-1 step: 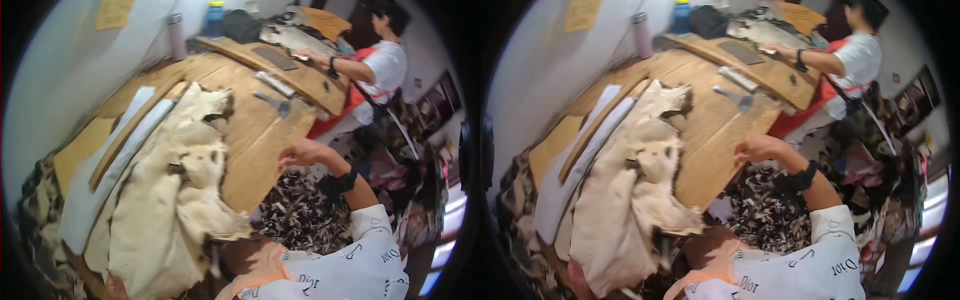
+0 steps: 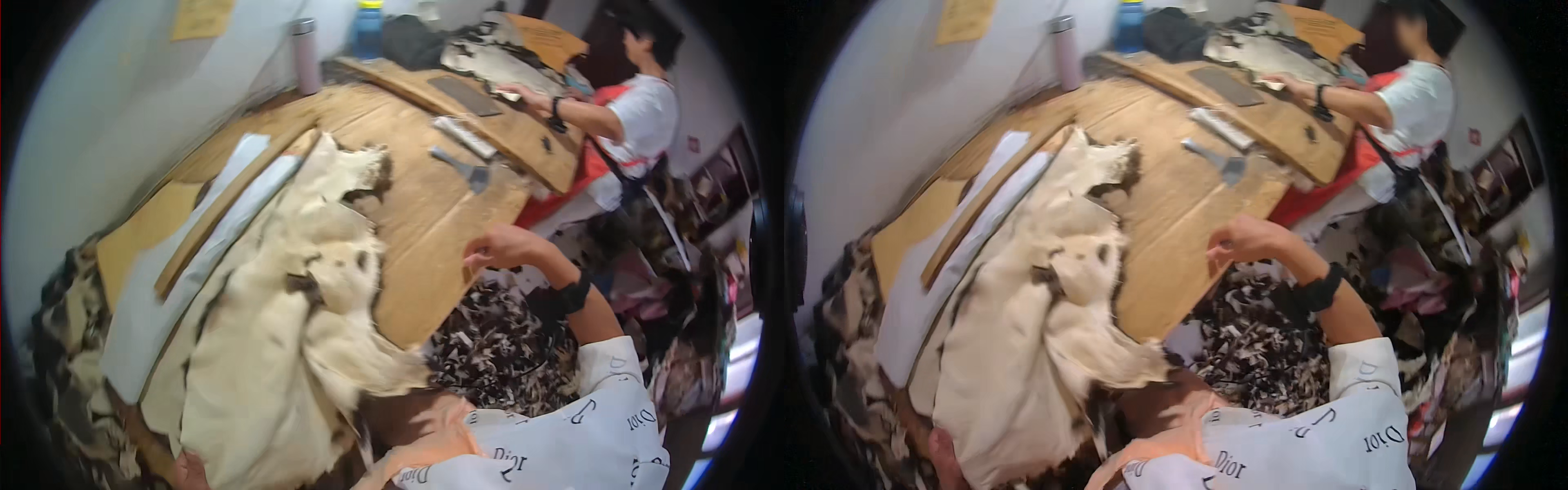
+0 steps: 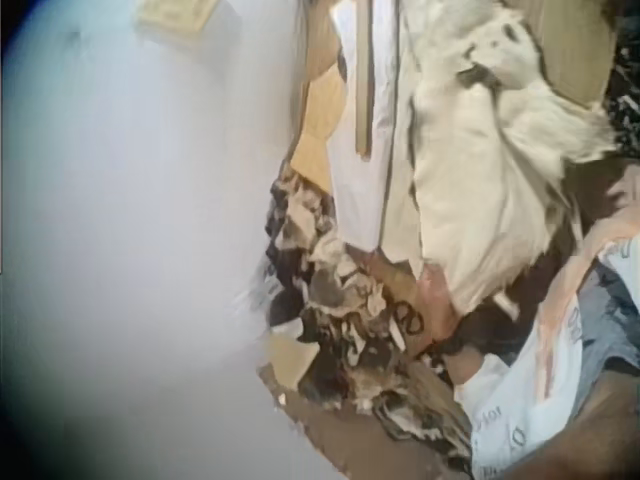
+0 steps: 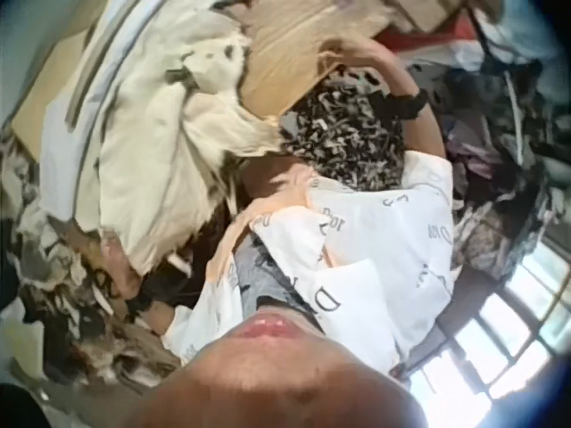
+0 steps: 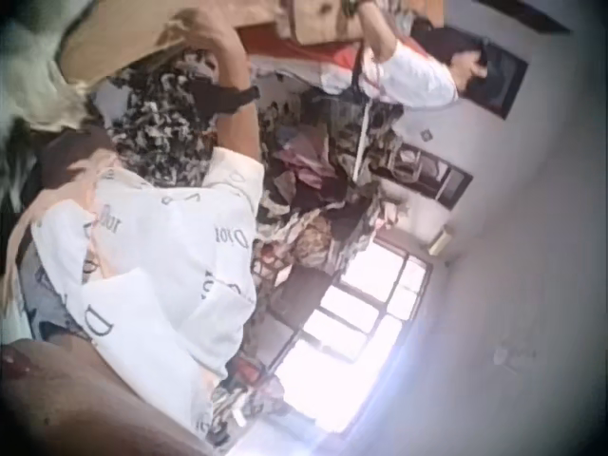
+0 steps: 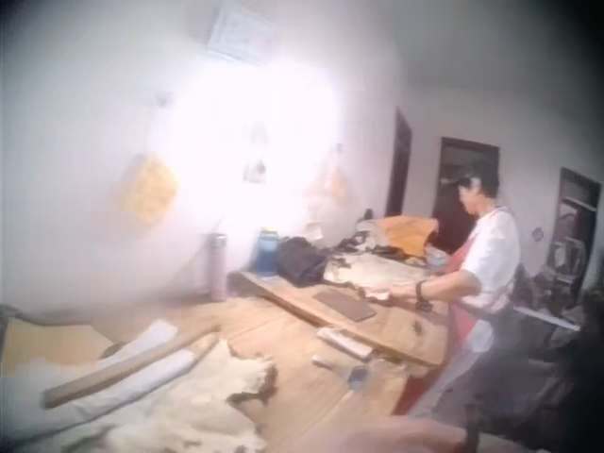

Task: Cut and prepare animal pelts using patterns and hand tools.

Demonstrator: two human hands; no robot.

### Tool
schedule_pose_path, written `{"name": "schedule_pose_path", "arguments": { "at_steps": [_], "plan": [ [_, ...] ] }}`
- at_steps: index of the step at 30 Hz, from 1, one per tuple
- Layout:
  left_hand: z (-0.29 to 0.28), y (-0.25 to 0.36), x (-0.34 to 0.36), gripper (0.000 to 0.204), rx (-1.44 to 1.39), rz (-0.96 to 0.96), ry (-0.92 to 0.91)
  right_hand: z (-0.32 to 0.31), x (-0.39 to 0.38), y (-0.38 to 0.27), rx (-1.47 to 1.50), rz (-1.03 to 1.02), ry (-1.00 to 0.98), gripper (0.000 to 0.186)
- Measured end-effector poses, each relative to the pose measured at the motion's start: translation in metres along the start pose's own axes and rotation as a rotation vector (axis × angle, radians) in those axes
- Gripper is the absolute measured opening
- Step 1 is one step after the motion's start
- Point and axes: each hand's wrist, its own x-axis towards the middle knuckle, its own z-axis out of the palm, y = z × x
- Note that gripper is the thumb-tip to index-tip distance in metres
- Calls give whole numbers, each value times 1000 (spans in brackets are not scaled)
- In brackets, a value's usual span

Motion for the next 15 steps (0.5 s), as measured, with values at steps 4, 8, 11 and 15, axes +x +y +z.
{"name": "schedule_pose_path", "arguments": {
  "at_steps": [4,8,11,15],
  "plan": [
    [-18,27,-56,55,690,-237,326,-8,51,-17,-97,-197,246,15],
    [-20,-33,-58,34,820,215,634,-15,138,-65,-72,-463,524,12],
    [27,-30,-32,29,582,364,612,-7,206,-115,-32,-746,638,10],
    [62,7,5,26,706,259,497,9,278,-134,-174,-960,464,16]
  ]
}}
